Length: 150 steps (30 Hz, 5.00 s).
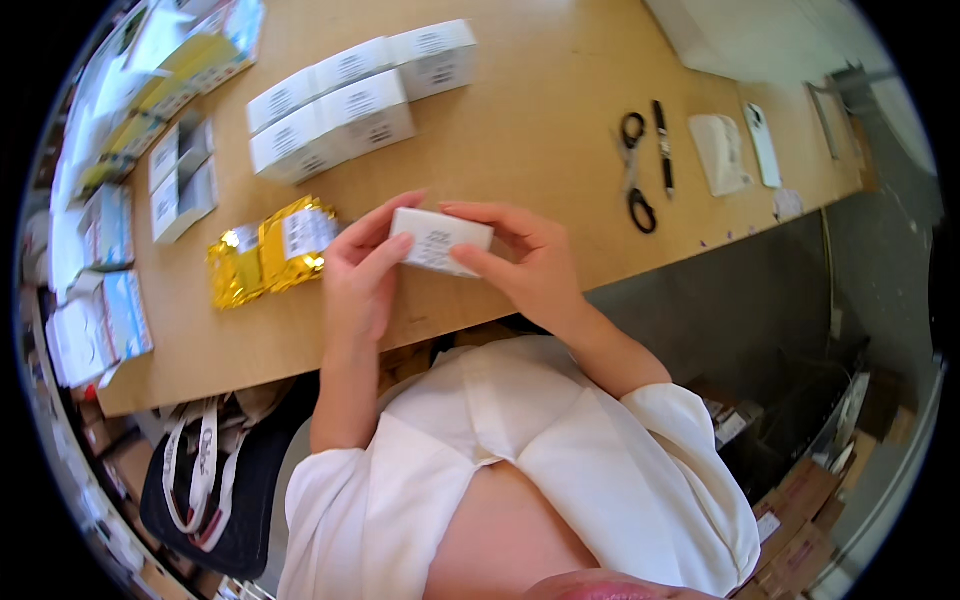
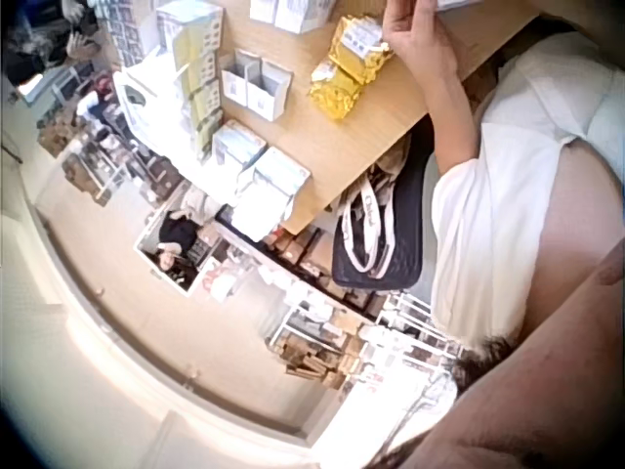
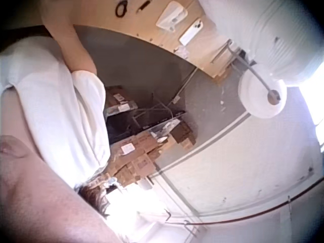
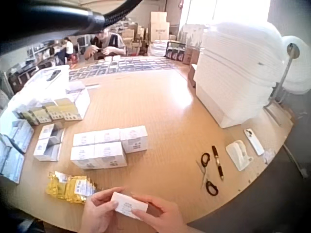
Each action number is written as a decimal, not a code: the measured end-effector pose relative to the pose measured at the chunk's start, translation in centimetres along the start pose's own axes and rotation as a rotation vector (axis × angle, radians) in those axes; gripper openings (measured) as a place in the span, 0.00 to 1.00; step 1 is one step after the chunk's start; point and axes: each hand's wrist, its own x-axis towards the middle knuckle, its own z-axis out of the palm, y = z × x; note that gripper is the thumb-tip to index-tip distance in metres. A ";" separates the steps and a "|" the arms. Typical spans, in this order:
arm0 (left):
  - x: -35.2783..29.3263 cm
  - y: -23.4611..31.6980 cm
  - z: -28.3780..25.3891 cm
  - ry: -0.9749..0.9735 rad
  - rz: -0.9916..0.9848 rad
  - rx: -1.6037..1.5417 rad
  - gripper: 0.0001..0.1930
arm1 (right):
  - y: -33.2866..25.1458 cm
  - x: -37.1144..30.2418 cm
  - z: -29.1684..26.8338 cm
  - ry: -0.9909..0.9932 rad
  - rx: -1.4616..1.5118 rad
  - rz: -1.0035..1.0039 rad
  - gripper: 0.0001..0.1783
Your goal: The person unpacks several small white boxes from larger display boxes on a table. They arrange the small boxes in rows, then use scissors to cut the tape on some of them. The person opens the boxes to reveal gold foil-wrapped items inside and places them on the table.
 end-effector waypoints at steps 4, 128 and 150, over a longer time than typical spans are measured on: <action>-0.1 -0.2 -0.2 0.034 0.038 0.008 0.20 | -1.4 0.6 -3.7 0.485 -0.465 -0.203 0.12; -1.6 -1.9 1.4 -0.158 0.633 0.830 0.43 | -4.2 0.3 -1.8 -0.265 0.282 0.250 0.41; -2.0 1.1 2.9 -0.259 0.919 1.349 0.30 | -3.3 -0.9 -1.4 -0.084 -0.057 0.017 0.27</action>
